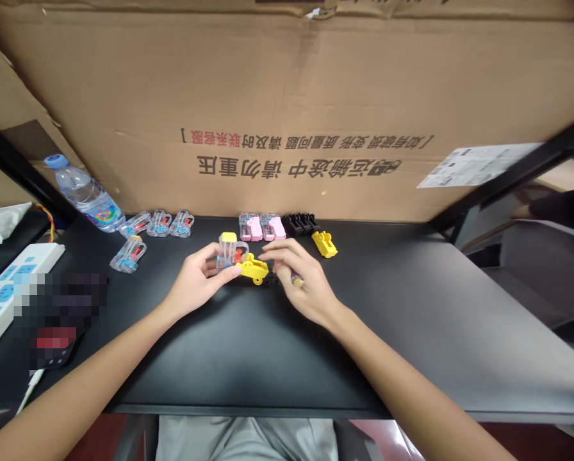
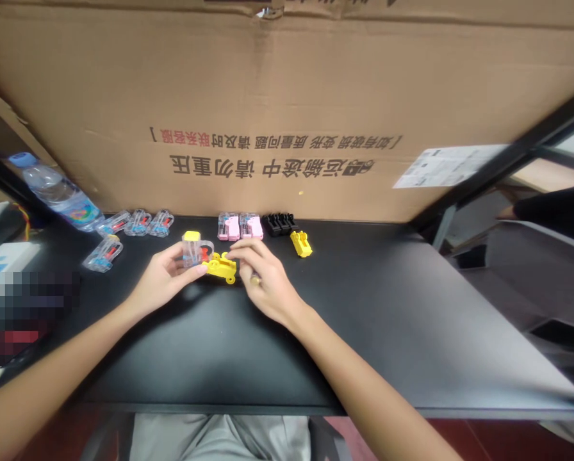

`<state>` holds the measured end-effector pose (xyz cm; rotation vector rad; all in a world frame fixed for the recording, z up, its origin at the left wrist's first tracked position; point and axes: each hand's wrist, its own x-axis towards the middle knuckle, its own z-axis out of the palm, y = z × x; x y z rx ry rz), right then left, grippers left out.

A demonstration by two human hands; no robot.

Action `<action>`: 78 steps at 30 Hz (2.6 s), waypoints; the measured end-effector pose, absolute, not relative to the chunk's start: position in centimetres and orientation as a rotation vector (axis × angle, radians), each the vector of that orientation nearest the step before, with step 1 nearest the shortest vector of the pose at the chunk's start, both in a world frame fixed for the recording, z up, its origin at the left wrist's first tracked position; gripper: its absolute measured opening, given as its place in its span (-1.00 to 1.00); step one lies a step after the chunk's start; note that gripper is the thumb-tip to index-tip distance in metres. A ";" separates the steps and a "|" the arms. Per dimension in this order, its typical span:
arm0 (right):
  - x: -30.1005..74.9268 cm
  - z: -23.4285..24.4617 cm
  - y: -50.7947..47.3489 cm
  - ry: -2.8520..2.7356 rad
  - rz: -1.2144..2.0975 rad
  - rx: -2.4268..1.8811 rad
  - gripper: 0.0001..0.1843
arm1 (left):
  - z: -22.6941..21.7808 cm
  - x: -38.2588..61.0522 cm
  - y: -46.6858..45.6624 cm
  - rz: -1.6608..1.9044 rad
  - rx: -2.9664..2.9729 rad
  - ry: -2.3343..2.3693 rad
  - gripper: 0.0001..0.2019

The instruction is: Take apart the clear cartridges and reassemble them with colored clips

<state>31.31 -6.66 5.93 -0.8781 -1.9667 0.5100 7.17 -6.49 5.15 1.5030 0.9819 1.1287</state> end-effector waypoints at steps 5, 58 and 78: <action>30.6 5.8 -7.2 -2.113 0.595 -0.863 -0.84 | 4.9 7.7 -7.1 1.130 1.498 0.956 -0.58; 38.9 5.2 -1.7 -2.192 -0.115 -1.659 -0.76 | 7.5 3.4 -5.3 0.565 2.202 1.645 -0.53; 37.4 4.1 -2.4 -2.302 -0.357 -1.474 -0.64 | 6.5 1.6 -4.6 0.308 2.608 1.787 -0.85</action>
